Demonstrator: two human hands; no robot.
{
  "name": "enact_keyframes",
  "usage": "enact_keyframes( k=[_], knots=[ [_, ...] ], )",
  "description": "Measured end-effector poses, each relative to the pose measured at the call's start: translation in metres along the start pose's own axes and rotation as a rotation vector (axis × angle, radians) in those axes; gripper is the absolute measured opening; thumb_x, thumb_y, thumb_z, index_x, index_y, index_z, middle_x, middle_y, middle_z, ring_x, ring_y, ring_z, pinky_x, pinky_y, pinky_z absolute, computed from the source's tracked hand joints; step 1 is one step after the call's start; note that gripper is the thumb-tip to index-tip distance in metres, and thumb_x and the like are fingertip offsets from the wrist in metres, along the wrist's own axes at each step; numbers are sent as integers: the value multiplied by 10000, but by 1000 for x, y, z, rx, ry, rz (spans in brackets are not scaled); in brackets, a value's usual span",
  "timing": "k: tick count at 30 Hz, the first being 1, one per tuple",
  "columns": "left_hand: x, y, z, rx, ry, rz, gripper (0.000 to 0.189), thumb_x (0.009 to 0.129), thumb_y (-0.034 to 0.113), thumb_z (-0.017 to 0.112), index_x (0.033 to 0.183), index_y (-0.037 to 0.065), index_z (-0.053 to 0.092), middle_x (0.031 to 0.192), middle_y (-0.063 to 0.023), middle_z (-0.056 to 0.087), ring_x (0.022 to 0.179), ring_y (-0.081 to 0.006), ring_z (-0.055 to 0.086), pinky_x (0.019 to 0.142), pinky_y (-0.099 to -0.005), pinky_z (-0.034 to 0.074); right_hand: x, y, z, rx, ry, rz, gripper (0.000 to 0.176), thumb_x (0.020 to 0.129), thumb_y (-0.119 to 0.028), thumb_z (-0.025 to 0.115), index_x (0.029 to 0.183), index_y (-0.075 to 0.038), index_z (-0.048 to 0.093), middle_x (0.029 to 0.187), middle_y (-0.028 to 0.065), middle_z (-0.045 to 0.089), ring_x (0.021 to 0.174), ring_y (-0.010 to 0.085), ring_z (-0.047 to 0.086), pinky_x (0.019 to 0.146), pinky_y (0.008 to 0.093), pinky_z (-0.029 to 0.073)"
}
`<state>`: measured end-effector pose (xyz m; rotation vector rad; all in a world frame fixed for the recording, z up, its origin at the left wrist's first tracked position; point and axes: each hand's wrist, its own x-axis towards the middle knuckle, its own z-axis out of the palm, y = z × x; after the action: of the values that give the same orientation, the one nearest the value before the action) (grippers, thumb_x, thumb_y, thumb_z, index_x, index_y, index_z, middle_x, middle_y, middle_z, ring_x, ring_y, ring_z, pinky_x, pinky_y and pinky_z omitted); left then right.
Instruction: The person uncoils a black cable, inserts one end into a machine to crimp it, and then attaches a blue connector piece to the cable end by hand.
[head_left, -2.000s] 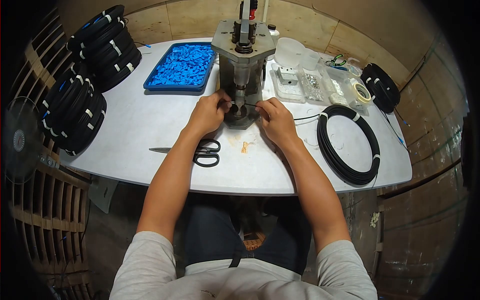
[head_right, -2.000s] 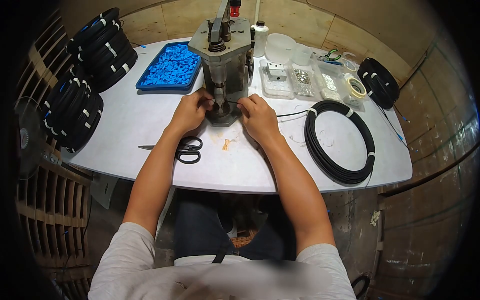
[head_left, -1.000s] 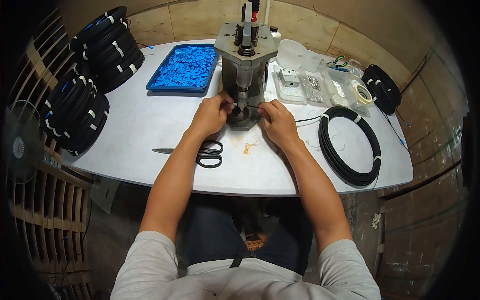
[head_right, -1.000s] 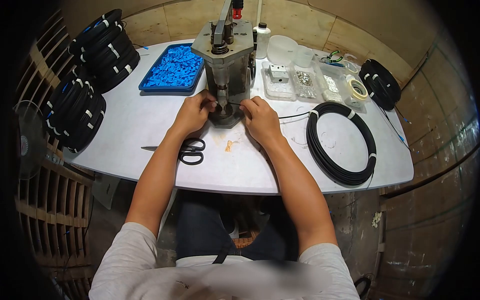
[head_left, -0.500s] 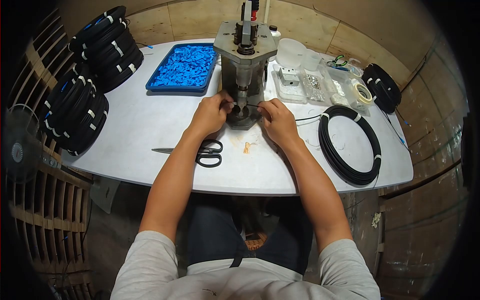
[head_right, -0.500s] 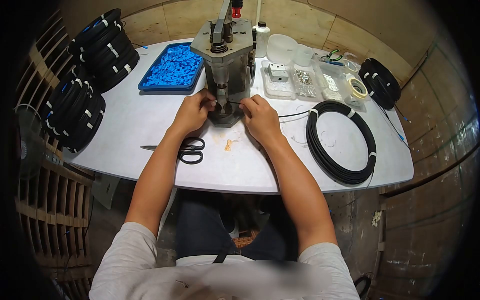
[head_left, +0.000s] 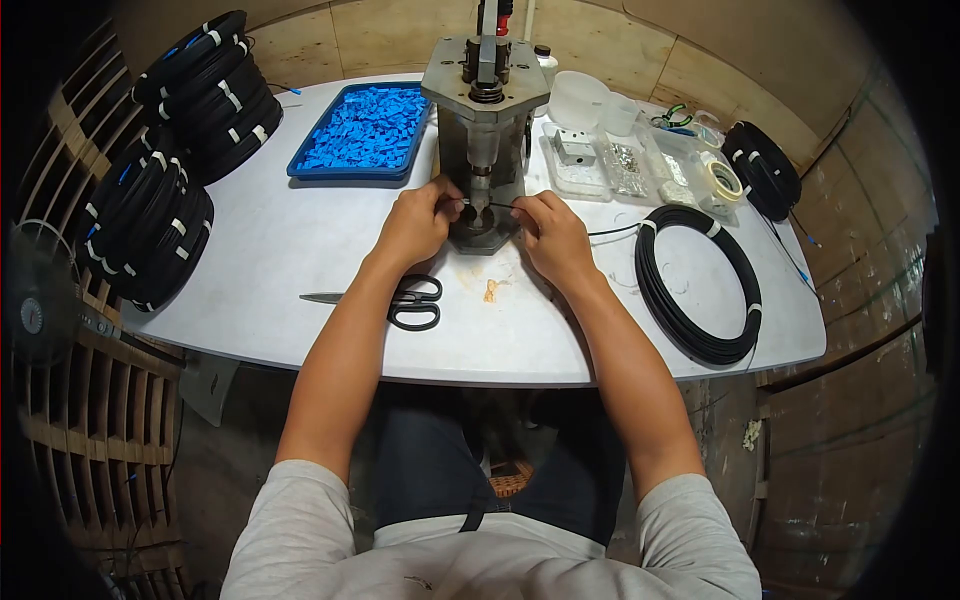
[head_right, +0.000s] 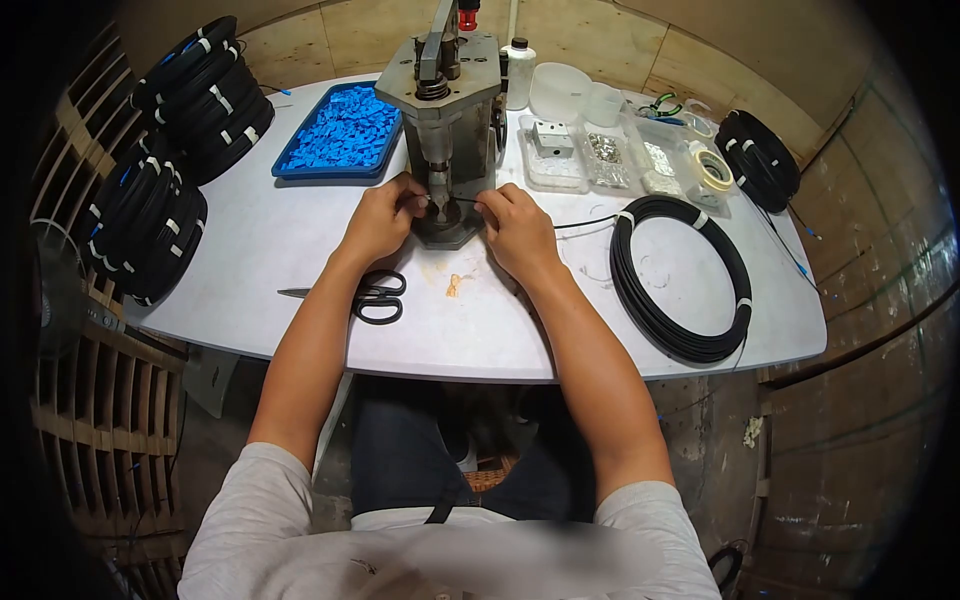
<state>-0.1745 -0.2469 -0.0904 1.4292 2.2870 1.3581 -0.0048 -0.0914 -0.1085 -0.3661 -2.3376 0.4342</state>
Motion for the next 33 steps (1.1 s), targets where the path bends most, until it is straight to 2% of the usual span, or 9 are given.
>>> enact_keyframes(
  k=[33],
  knots=[
    [1,-4,2,7,17,20,126,917,49,623,1020,20,690,876,-175,746,859,-334,734,788,-409,556,0,0,0,0,15,-11,100,921,-170,696,1006,-119,707,932,77,652,884,300,662,732,419,546]
  ],
)
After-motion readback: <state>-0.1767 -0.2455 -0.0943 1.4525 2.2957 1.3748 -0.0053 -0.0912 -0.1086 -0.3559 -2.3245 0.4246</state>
